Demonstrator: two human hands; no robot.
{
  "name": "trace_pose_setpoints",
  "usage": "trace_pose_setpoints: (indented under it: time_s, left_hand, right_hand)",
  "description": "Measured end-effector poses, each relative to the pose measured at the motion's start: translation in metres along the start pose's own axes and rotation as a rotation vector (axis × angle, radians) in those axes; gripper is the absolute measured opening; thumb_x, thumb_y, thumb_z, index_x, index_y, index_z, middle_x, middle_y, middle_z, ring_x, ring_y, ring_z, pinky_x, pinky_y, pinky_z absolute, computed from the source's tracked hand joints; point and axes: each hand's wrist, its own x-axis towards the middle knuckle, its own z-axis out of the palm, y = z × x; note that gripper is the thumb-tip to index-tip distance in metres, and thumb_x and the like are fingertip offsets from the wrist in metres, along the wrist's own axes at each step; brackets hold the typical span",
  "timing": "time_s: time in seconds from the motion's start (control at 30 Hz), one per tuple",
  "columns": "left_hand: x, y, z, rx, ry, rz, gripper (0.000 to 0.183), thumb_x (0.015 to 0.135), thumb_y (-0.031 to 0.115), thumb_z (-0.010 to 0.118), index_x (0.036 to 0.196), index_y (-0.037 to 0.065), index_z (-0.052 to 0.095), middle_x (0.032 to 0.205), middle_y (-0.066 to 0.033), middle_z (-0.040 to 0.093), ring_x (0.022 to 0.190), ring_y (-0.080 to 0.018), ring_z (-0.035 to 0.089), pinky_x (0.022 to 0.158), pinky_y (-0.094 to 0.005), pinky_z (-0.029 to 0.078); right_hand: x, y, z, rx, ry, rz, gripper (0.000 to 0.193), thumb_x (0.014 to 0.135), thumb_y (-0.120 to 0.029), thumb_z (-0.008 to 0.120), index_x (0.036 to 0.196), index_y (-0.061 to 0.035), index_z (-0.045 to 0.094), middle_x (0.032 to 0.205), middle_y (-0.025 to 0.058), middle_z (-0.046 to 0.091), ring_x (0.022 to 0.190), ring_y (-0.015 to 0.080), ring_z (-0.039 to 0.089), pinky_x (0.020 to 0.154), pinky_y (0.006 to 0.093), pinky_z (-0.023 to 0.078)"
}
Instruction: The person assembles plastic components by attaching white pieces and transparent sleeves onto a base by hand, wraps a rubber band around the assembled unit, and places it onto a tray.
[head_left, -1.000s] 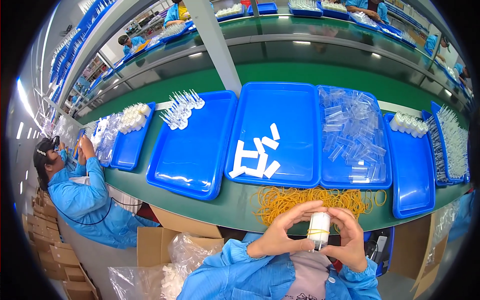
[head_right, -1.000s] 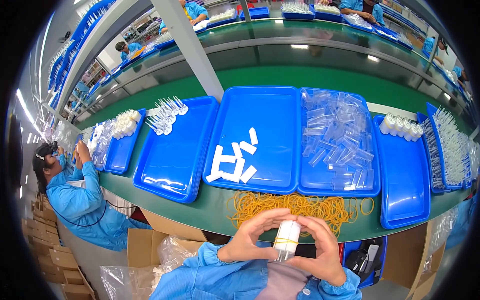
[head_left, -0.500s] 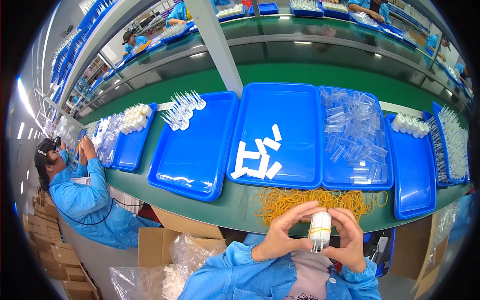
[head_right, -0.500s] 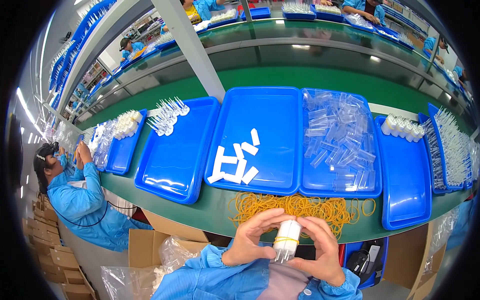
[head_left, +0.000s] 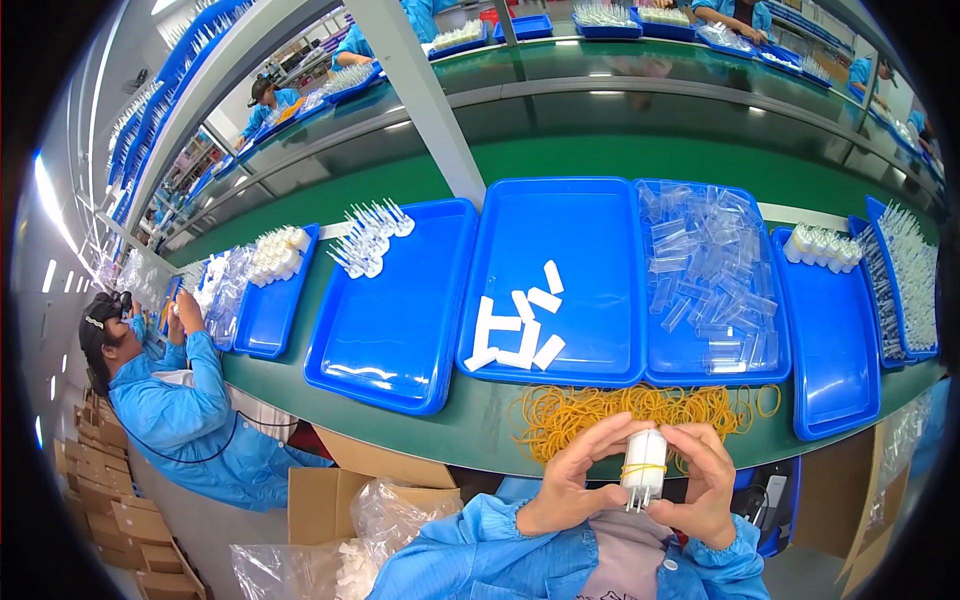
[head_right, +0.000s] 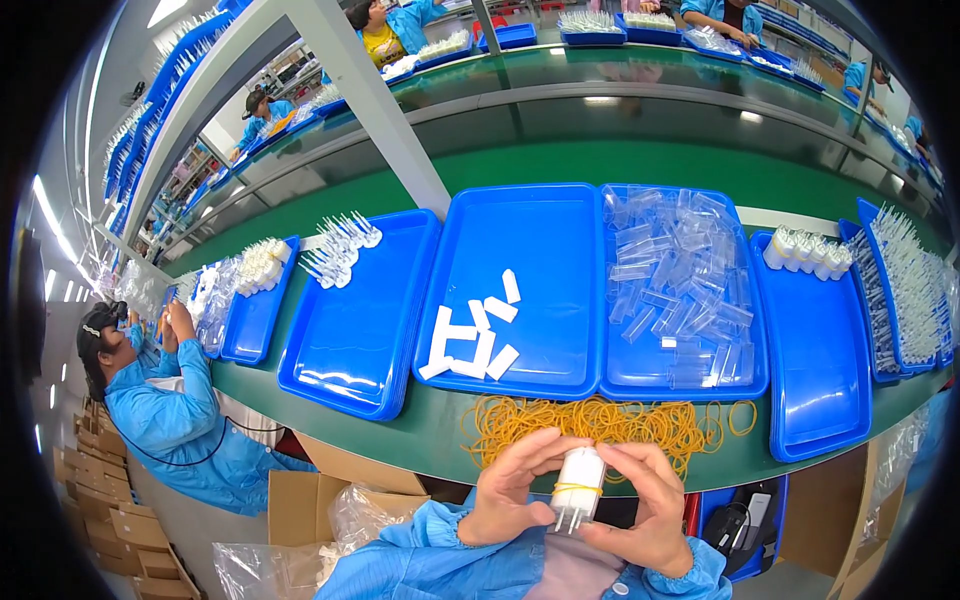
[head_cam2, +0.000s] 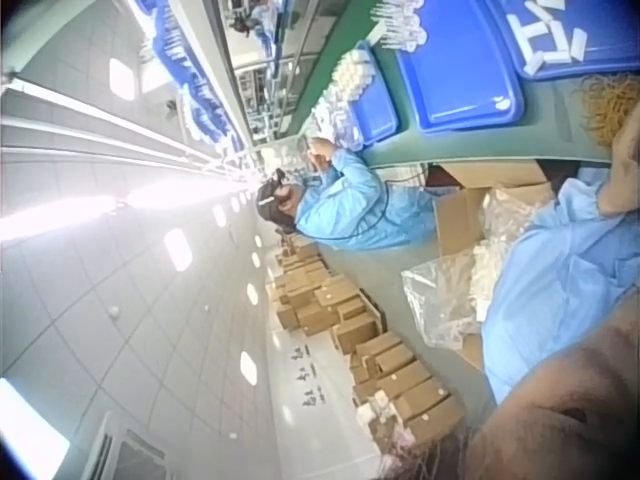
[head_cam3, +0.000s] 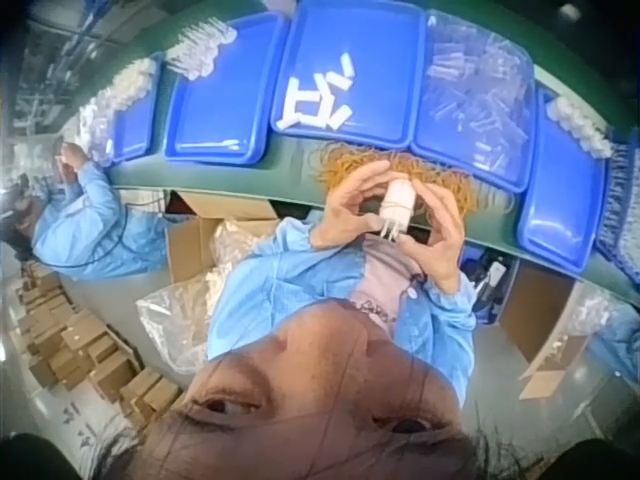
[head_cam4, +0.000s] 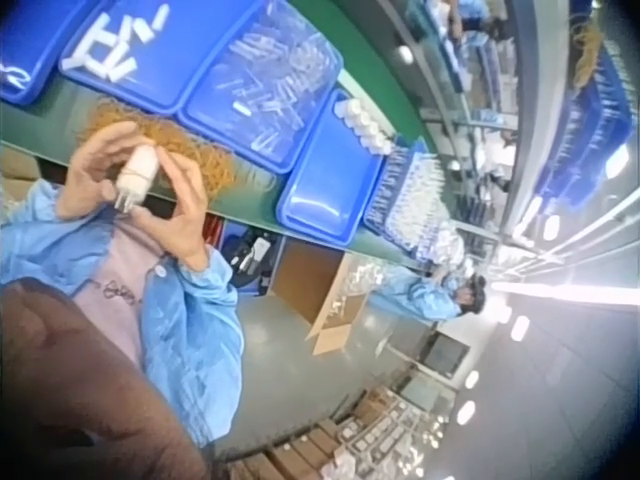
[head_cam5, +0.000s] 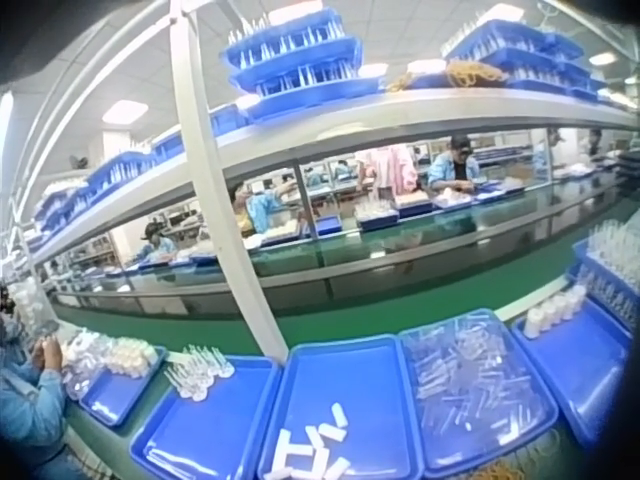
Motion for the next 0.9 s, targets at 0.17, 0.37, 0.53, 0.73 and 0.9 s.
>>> trace_pose_setpoints:
  time_s: [0.17,0.37,0.53,0.73,0.9]
  left_hand:
    - [0.002,0.003,0.000,0.009,-0.011,-0.022,0.086,0.078,0.030,0.075,0.142,0.001,0.026,0.137,-0.0196,0.044,0.125,-0.0280,0.046,0.106,-0.0394,0.035]
    - [0.014,0.028,-0.010,0.156,-0.243,-0.107,0.101,0.066,0.028,0.084,0.144,0.004,0.024,0.136,-0.0204,0.045,0.128,-0.0308,0.042,0.108,-0.0408,0.029]
    - [0.015,0.039,-0.021,0.481,-0.359,-0.176,0.083,0.066,0.014,0.083,0.136,0.001,0.040,0.129,-0.0164,0.054,0.122,-0.0258,0.050,0.101,-0.0368,0.039]
    - [0.008,0.036,-0.014,0.236,-0.308,-0.231,0.096,0.064,0.003,0.083,0.142,0.003,0.025,0.134,-0.0197,0.045,0.124,-0.0300,0.047,0.105,-0.0415,0.036]
    - [0.004,0.024,-0.012,0.092,-0.188,-0.153,0.095,0.060,0.003,0.085,0.137,0.002,0.030,0.127,-0.0200,0.046,0.120,-0.0305,0.049,0.103,-0.0420,0.039]
  right_hand:
    - [0.001,0.000,-0.003,-0.051,-0.008,-0.033,0.071,0.055,-0.018,0.083,0.118,0.0034,0.057,0.108,0.0158,0.055,0.097,0.0249,0.057,0.083,0.0333,0.047]
    - [-0.001,-0.007,-0.010,-0.142,-0.105,-0.102,0.085,0.056,-0.020,0.084,0.130,0.0009,0.045,0.104,0.0149,0.059,0.092,0.0257,0.060,0.081,0.0342,0.049]
    - [-0.005,-0.015,-0.014,-0.244,-0.212,-0.088,0.083,0.065,-0.023,0.078,0.136,-0.0035,0.039,0.118,0.0153,0.054,0.100,0.0295,0.057,0.083,0.0364,0.048]
    - [-0.007,-0.020,-0.010,-0.241,-0.210,-0.105,0.077,0.069,-0.019,0.071,0.138,-0.0058,0.037,0.115,0.0182,0.052,0.101,0.0337,0.056,0.083,0.0403,0.048]
    - [-0.012,-0.014,-0.012,-0.124,-0.145,-0.105,0.084,0.069,-0.023,0.077,0.139,-0.0044,0.034,0.130,0.0181,0.045,0.119,0.0332,0.047,0.098,0.0400,0.041]
